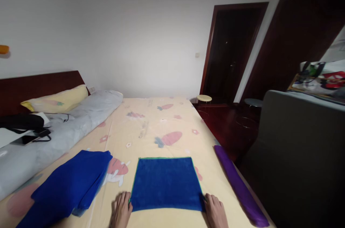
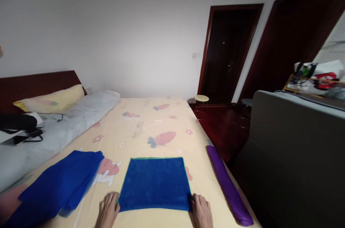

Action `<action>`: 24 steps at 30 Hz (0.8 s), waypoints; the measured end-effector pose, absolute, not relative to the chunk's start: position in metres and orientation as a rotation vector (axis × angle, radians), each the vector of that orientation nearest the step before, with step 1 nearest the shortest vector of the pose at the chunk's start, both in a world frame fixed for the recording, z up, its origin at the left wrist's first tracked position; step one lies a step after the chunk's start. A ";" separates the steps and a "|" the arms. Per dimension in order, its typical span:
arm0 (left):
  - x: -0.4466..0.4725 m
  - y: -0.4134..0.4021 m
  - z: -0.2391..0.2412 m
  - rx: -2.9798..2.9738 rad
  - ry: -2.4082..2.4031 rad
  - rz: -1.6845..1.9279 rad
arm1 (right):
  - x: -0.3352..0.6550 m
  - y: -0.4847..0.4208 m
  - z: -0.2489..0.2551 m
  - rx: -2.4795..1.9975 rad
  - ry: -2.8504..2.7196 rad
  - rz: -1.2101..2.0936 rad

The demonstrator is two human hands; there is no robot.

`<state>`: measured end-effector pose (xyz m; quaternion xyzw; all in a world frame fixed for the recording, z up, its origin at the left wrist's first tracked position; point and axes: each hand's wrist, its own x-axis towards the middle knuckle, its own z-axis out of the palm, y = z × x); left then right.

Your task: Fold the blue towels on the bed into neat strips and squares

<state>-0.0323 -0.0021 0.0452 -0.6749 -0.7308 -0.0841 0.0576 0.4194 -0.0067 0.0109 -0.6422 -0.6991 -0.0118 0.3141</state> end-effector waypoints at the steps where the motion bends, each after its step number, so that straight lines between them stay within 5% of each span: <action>1: -0.030 -0.003 0.050 -2.089 -2.197 -0.227 | 0.420 -0.007 0.009 -1.675 -1.877 -0.037; 12: 0.021 -0.007 0.086 -1.994 -2.361 0.035 | 0.380 -0.008 0.037 -1.958 -1.925 -0.327; 24: 0.089 -0.005 0.006 -2.267 -2.070 -0.371 | 0.273 -0.007 0.010 -1.504 -1.978 -0.158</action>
